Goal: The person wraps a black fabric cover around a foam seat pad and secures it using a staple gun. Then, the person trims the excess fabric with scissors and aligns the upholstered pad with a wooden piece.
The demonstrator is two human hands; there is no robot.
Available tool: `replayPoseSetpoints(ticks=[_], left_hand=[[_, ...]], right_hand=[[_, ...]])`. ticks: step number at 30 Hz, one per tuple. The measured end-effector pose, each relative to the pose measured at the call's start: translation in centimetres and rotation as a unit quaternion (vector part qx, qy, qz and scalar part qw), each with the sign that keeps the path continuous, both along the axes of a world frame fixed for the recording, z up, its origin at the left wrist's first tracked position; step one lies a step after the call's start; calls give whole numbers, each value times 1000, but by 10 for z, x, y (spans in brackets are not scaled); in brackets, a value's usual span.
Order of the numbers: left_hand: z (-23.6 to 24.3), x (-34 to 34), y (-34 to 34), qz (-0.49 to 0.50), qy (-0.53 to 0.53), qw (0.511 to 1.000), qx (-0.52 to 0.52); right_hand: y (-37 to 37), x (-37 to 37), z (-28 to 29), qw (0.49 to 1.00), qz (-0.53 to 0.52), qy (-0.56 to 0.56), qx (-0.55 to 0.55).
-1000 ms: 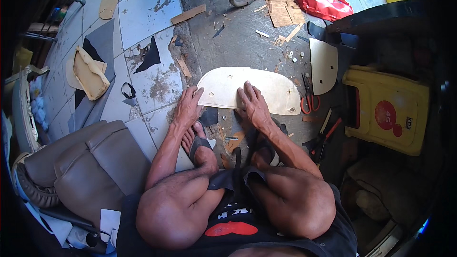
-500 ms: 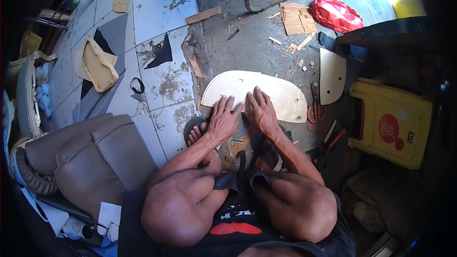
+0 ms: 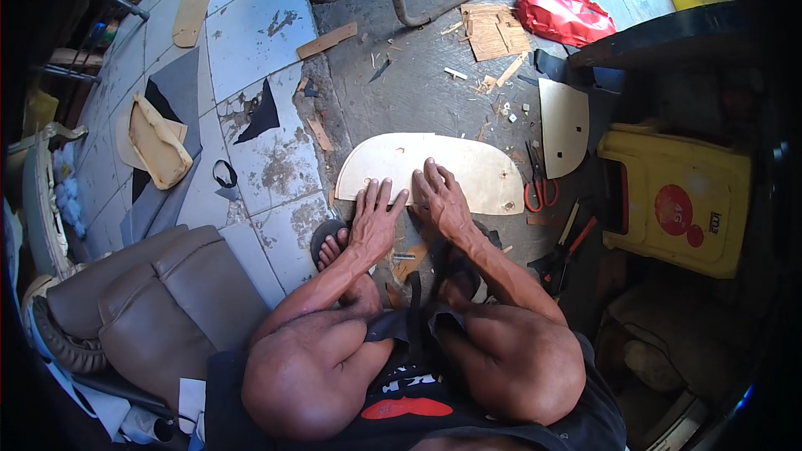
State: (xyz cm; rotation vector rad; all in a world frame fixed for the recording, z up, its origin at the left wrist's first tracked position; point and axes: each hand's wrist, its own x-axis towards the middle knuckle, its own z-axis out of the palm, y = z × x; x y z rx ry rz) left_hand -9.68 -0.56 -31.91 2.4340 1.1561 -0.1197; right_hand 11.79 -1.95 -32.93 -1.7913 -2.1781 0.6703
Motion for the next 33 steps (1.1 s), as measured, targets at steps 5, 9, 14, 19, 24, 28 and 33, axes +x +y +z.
replayPoseSetpoints(ticks=[5, 9, 14, 19, 24, 28, 33], left_hand=[[-1, 3, 1, 0, 2, 1000, -1], [6, 3, 2, 1, 5, 1000, -12], [8, 8, 7, -1, 25, 999, -33], [25, 27, 34, -8, 47, 998, -51], [19, 33, 43, -28, 0, 999, -26], [5, 13, 42, -55, 17, 998, 29], [4, 12, 39, -63, 60, 996, 5]], right_hand=[[0, 3, 2, 1000, 4, -7, 16], [-3, 2, 1, 999, -13, -8, 51], [22, 51, 17, 974, -184, 123, 48], [29, 235, 1, 761, -615, -205, -40], [-12, 365, -6, 789, -604, -94, -71], [-4, 355, 18, 782, -622, -15, -42], [19, 290, 39, 793, -588, -155, 39]])
